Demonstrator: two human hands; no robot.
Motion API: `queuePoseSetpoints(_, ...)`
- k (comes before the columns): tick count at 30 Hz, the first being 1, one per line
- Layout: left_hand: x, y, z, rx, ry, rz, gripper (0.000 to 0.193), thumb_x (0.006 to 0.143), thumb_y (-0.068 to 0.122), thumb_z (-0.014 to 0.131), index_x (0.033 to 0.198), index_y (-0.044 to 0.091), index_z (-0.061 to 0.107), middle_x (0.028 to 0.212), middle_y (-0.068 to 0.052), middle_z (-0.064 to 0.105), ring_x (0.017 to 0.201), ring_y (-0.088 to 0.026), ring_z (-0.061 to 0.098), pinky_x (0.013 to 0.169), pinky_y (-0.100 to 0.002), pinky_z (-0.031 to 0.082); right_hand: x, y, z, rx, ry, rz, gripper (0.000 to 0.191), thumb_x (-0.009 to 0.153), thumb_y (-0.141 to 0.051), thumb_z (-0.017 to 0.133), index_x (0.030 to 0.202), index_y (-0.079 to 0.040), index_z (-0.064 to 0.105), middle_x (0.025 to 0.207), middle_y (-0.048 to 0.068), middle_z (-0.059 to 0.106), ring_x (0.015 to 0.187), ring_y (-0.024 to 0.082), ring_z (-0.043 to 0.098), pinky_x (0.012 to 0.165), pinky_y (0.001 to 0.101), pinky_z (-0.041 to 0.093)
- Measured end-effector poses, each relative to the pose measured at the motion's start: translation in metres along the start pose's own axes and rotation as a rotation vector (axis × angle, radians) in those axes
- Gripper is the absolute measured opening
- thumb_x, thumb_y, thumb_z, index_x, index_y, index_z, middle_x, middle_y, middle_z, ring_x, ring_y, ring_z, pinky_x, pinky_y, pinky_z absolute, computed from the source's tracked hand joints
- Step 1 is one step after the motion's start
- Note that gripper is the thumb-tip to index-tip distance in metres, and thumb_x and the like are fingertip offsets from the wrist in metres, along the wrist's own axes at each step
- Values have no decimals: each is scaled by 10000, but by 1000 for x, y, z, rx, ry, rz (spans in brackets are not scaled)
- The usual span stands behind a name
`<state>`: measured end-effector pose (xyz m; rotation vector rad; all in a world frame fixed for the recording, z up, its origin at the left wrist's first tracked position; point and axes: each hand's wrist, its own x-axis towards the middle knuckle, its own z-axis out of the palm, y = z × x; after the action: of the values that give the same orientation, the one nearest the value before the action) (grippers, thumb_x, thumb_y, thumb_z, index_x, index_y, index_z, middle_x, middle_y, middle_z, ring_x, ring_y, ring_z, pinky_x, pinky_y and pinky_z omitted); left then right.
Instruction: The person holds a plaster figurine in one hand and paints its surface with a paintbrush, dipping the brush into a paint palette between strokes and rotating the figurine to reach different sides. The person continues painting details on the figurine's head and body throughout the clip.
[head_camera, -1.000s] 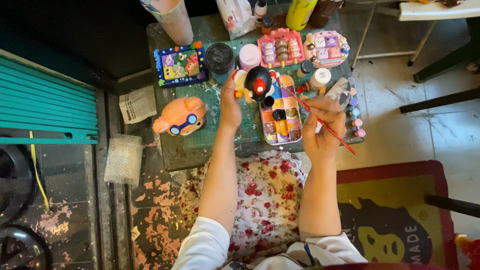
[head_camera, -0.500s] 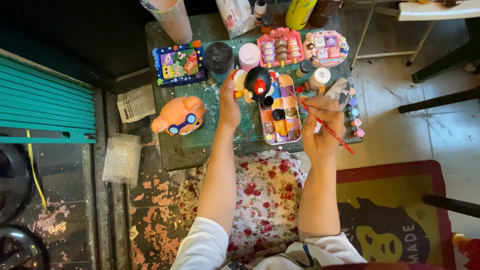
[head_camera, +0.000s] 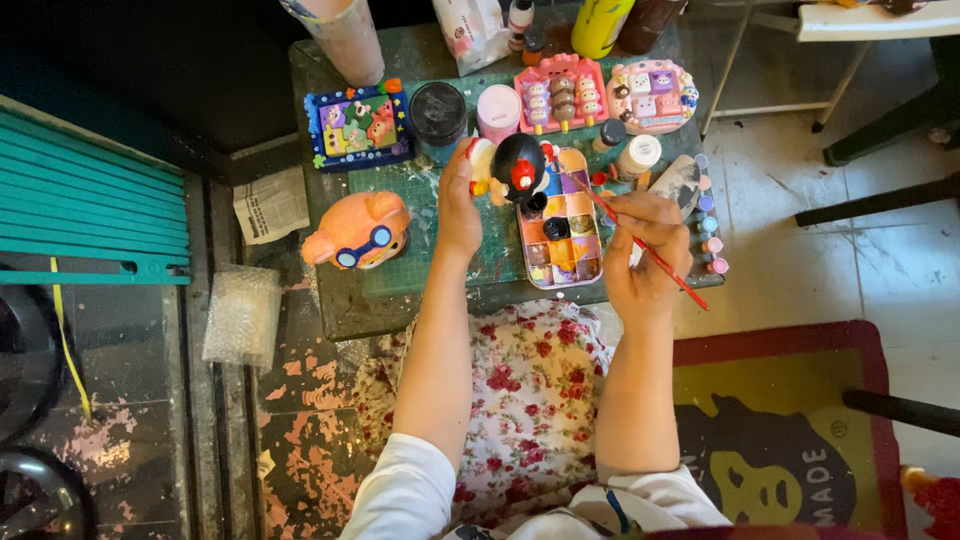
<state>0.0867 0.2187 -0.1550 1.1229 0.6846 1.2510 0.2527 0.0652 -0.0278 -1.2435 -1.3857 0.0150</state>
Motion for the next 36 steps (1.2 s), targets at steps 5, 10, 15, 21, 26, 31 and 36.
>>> queuePoseSetpoints(5,1,5,2,70,1,35,484,1083,378,403,1276,-24,590,1204,-88,645,1141,-164,581,1039,-305,445,-1,1,1,26,-26,17,184,1027,102,566,1076,-24,441,1140,171,687,1088,318,671,989,413,564)
queuePoseSetpoints(10,-1,11,4,124,-3,54,478,1080,381,392,1249,-17,593,1181,-87,648,1127,-169,590,1026,-304,449,-1,1,-1,-22,-53,7,187,1006,101,576,1076,-21,452,1135,181,693,1078,327,668,974,422,550)
queuePoseSetpoints(15,-1,15,6,145,-8,52,450,1075,363,387,1224,-6,598,1152,-88,646,1094,-169,586,1008,-306,455,0,1,0,11,-22,11,191,1028,93,570,1092,-28,437,1145,172,692,1094,323,671,951,398,553)
queuePoseSetpoints(21,0,16,6,182,1,60,443,1066,361,383,1222,1,588,1147,-87,642,1089,-168,584,1000,-303,453,0,1,-1,-9,-46,-6,198,996,97,579,1075,-25,445,1117,190,692,1078,340,668,986,429,550)
queuePoseSetpoints(26,0,20,7,176,-15,89,499,1068,448,384,1203,13,588,1121,-81,630,1067,-164,583,975,-301,456,0,1,-1,-40,-56,-4,199,1007,88,596,1072,-29,449,1122,184,697,1083,334,677,986,432,553)
queuePoseSetpoints(31,-4,31,9,219,-23,101,547,1062,520,384,1181,25,586,1079,-71,619,1029,-159,577,931,-296,458,0,0,0,-34,-46,-7,192,1012,87,576,1087,-27,441,1146,176,690,1107,330,671,995,430,550)
queuePoseSetpoints(36,-5,39,13,252,-33,113,550,1064,533,375,1150,31,582,1040,-66,606,990,-156,566,899,-291,449,-1,-2,0,-38,-73,17,205,982,84,593,1078,-32,455,1142,185,685,1098,346,661,1000,443,544)
